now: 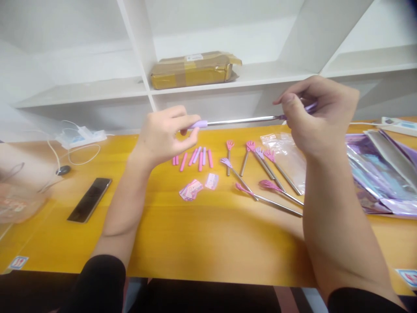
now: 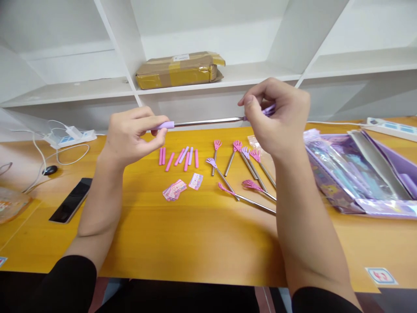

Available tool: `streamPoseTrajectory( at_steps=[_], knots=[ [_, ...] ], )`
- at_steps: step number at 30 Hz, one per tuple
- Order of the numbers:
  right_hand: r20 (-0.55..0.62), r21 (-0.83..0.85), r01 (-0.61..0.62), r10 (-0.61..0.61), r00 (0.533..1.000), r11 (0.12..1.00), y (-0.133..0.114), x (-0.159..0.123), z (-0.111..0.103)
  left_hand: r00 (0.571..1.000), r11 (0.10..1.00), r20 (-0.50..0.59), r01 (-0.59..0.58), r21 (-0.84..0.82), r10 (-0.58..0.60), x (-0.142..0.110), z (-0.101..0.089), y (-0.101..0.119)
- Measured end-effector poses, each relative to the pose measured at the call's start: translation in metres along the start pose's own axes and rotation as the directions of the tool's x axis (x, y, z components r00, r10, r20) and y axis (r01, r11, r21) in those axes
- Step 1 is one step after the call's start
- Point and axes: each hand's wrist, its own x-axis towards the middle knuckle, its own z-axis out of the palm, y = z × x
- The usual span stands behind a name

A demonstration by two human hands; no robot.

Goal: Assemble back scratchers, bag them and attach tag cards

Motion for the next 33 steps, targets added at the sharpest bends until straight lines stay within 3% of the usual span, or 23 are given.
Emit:
streamPoseTrajectory(
  at_steps=[15, 22, 26, 33],
  knots=[
    [0.039, 0.065, -0.11, 0.108, 0.993, 0.992, -0.022, -0.017, 0.03, 0.998, 0.999, -0.063, -0.031, -0.014, 0.03, -0.001, 0.018, 0.017],
    [0.071, 0.017, -0.148, 0.146, 0.987, 0.989, -0.023, -0.023, 0.041, 0.999, 0.999, 0.012, 0.034, 0.012, -0.034, 0.0, 0.02, 0.026],
    [0.09, -0.041, -0.171, 0.174, 0.981, 0.984, -0.027, -0.026, 0.044, 0.999, 0.999, 0.028, 0.029, 0.013, -0.03, 0.001, 0.023, 0.027],
    [0.097, 0.008, -0.234, 0.232, 0.968, 0.972, -0.03, -0.03, 0.051, 1.0, 1.0, 0.029, 0.005, 0.009, -0.005, 0.002, 0.027, 0.027]
  ],
)
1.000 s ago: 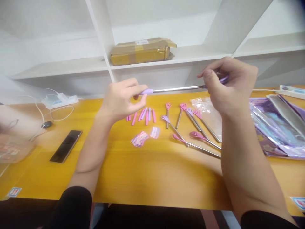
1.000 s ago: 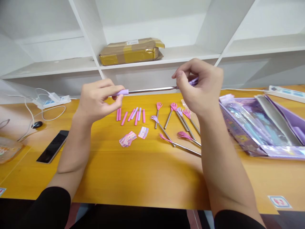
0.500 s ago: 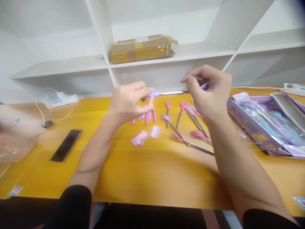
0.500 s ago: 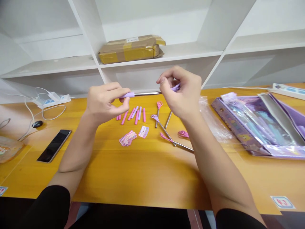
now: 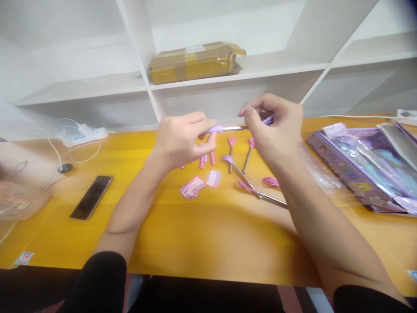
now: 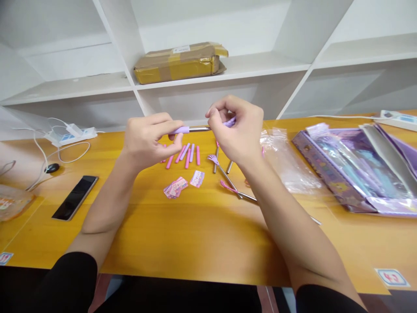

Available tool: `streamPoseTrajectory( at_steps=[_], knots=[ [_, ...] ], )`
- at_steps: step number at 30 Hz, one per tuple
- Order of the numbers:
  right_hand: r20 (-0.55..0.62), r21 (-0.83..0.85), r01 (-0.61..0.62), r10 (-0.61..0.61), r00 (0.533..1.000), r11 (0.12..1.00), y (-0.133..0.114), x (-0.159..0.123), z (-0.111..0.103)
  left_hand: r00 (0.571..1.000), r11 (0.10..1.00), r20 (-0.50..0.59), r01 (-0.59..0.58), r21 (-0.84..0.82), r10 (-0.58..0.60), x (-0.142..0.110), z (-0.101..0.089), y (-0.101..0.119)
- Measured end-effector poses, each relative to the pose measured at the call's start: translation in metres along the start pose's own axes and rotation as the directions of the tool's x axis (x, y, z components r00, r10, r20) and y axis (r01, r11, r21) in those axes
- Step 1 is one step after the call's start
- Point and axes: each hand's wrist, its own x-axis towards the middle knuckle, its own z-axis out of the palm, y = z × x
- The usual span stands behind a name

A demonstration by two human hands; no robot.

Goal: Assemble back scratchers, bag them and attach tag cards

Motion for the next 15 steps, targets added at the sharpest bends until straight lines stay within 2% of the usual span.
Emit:
streamPoseTrajectory(
  at_steps=[11, 15],
  knots=[
    [-0.003, -0.018, 0.007, -0.007, 1.0, 1.0, 0.0029, -0.0021, 0.004, 0.999, 0.999, 0.032, 0.036, 0.006, -0.037, -0.0004, 0.0076, 0.0048],
    [-0.01, -0.037, -0.001, 0.001, 1.0, 0.999, 0.0026, -0.0032, 0.0068, 0.999, 0.998, 0.037, 0.027, 0.049, -0.028, 0.0001, -0.0005, 0.0092]
  ],
)
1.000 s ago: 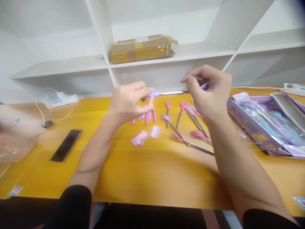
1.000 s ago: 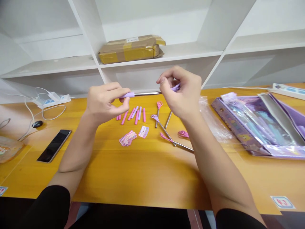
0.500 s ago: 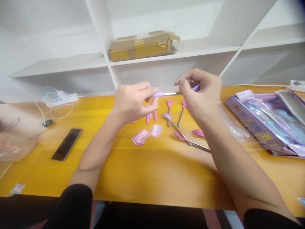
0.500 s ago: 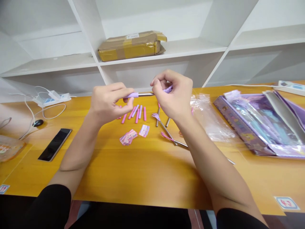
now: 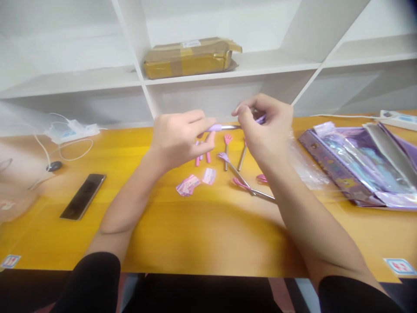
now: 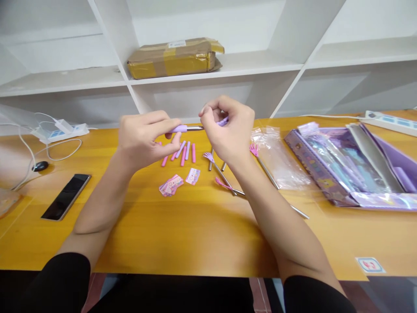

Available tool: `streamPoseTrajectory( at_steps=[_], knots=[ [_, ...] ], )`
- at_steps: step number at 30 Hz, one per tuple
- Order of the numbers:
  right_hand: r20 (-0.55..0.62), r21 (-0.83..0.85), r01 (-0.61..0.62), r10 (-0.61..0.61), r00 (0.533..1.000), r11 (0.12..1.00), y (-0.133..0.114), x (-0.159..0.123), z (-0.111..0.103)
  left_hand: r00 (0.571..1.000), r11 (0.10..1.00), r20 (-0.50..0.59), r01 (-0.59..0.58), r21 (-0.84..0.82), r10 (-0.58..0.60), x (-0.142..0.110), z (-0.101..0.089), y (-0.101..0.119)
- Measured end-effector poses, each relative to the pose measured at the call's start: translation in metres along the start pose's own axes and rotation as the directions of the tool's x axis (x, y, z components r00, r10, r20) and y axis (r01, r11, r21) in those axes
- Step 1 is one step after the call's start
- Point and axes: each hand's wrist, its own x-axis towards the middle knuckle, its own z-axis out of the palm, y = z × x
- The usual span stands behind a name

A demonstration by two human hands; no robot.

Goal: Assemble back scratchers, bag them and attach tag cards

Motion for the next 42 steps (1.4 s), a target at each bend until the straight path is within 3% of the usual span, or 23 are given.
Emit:
streamPoseTrajectory(
  at_steps=[4, 7, 10, 13, 16, 19, 25, 37, 40, 42],
  knots=[
    [0.048, 0.052, -0.029, 0.026, 0.998, 0.998, 0.008, 0.001, 0.009, 0.999, 0.999, 0.032, 0.011, 0.035, -0.012, -0.003, -0.017, 0.012],
    [0.197, 0.13, -0.066, 0.04, 0.98, 0.989, 0.015, 0.002, 0.009, 0.998, 0.998, 0.059, -0.001, 0.062, -0.002, -0.007, -0.029, 0.013],
    [0.343, 0.183, -0.054, -0.012, 0.939, 0.982, 0.018, 0.004, -0.003, 0.996, 0.998, 0.087, -0.001, 0.062, -0.004, -0.007, -0.039, 0.0],
    [0.424, 0.055, 0.19, -0.196, 0.884, 0.98, 0.017, 0.006, -0.017, 0.987, 0.999, 0.155, 0.046, 0.01, -0.047, -0.006, -0.049, -0.019],
    [0.432, -0.11, 0.469, -0.383, 0.817, 0.876, 0.015, 0.009, -0.023, 0.98, 0.995, 0.192, 0.074, -0.065, -0.061, -0.005, -0.056, -0.034],
    [0.448, -0.159, 0.557, -0.443, 0.777, 0.815, 0.014, 0.007, -0.021, 0.973, 0.991, 0.23, 0.048, -0.129, -0.017, -0.007, -0.053, -0.04],
    [0.517, -0.281, 0.574, -0.383, 0.766, 0.769, 0.005, -0.002, -0.019, 0.953, 0.993, 0.303, 0.012, -0.118, 0.024, -0.006, -0.034, -0.029],
    [0.543, -0.373, 0.658, -0.421, 0.726, 0.654, -0.001, -0.002, -0.026, 0.98, 1.0, 0.2, -0.01, -0.007, 0.011, 0.0, -0.012, -0.01],
    [0.515, -0.409, 0.649, -0.425, 0.744, 0.641, 0.006, 0.01, -0.033, 0.982, 0.998, 0.188, 0.016, 0.056, -0.026, 0.005, -0.017, -0.025],
    [0.424, -0.514, 0.589, -0.412, 0.806, 0.623, 0.024, 0.026, -0.051, 0.978, 0.983, 0.185, 0.064, 0.172, -0.096, 0.003, -0.031, -0.052]
  ],
)
